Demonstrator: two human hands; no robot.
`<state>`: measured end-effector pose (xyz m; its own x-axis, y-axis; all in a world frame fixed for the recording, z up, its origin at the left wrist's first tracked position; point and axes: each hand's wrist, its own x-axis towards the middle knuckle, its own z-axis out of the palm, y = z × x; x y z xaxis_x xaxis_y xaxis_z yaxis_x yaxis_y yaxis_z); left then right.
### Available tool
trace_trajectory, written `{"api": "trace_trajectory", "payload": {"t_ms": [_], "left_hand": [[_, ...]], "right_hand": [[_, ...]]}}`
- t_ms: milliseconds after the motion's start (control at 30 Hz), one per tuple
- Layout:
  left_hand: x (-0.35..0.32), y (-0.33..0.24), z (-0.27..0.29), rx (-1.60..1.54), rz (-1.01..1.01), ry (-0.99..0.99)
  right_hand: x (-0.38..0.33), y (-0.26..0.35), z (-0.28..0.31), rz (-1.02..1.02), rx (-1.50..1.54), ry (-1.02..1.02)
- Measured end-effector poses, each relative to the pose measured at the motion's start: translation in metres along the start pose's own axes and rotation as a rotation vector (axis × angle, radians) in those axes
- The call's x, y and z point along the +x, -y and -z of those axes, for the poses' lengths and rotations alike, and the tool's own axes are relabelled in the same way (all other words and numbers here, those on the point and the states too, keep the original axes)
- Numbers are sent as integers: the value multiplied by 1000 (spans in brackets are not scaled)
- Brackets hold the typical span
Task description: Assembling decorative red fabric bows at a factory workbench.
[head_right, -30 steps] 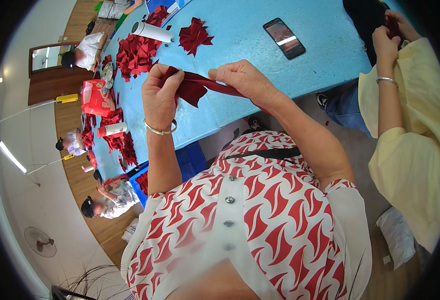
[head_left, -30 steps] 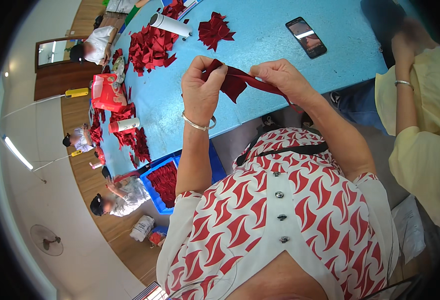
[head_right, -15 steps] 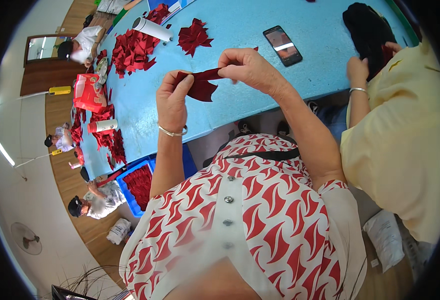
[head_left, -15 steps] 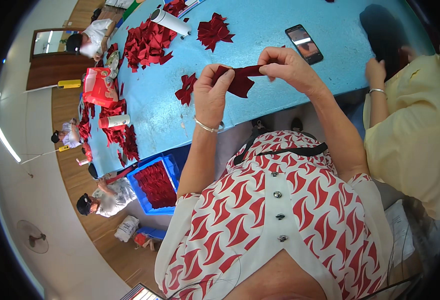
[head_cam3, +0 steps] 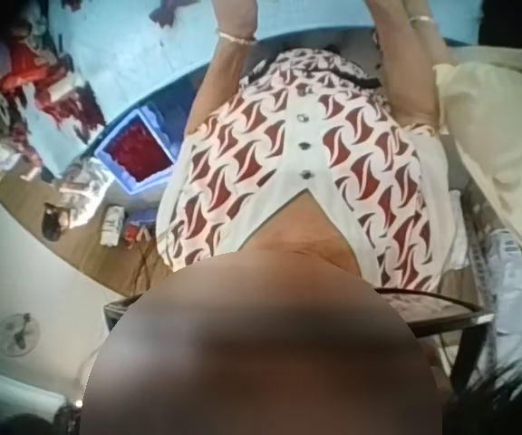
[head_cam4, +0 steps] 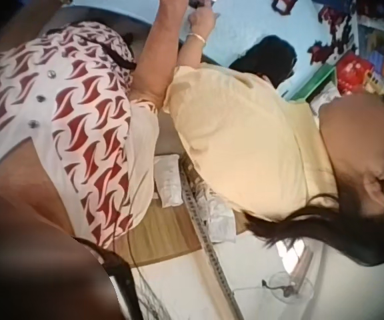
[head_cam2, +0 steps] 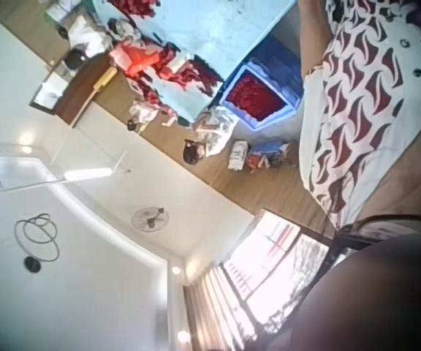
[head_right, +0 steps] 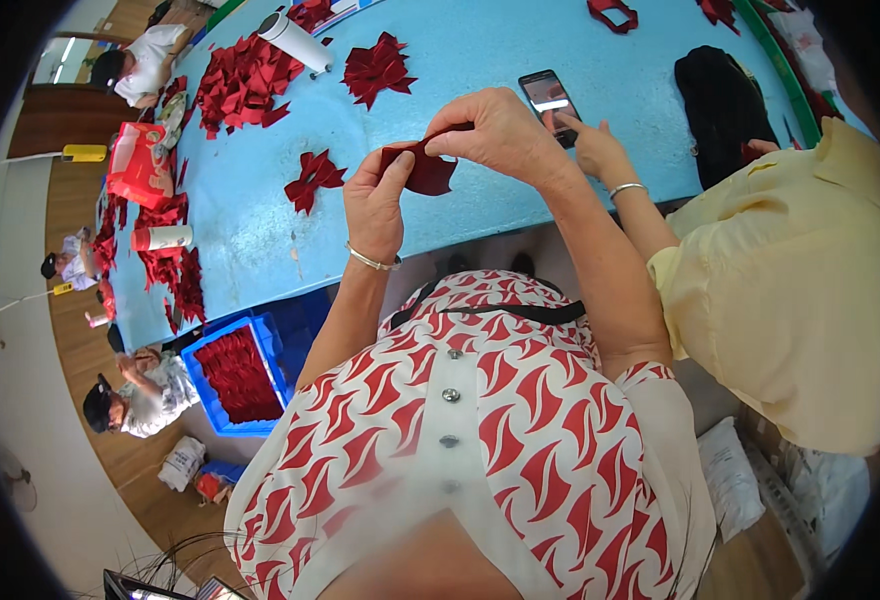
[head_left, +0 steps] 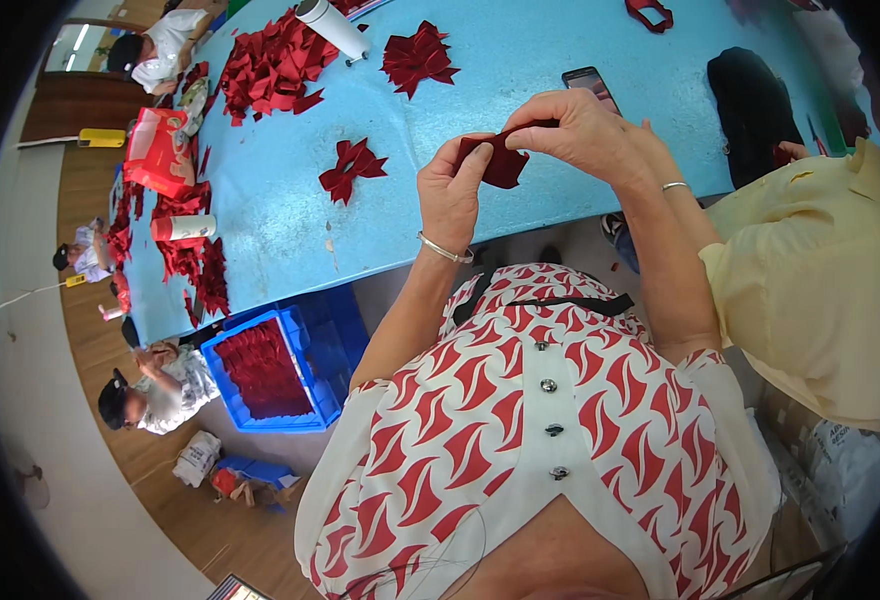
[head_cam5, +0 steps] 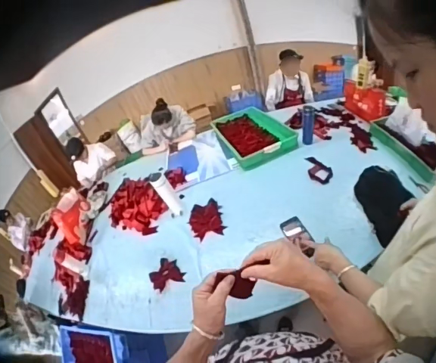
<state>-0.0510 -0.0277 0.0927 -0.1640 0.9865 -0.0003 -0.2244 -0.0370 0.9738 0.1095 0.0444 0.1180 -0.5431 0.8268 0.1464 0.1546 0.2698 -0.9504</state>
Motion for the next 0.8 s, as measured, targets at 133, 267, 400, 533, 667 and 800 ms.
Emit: {"api": "trace_trajectory", "payload": {"t_ms": [133, 267, 400, 533, 667, 800], "left_hand": [[21, 12, 22, -134, 25, -9], [50, 15, 44, -203, 76, 4], [73, 1, 67, -158, 74, 55], [98, 3, 97, -125, 108, 66], [113, 4, 119, -200, 180, 52], [119, 3, 148, -262, 277, 82]], "right_hand": [[27, 3, -20, -37, -84, -62], [57, 10, -40, -11, -297, -135], [87, 13, -61, 72, -597, -197], [107, 12, -86, 203, -777, -277], [117, 12, -116, 256, -886, -288], [117, 12, -154, 252, -939, -327]]}}
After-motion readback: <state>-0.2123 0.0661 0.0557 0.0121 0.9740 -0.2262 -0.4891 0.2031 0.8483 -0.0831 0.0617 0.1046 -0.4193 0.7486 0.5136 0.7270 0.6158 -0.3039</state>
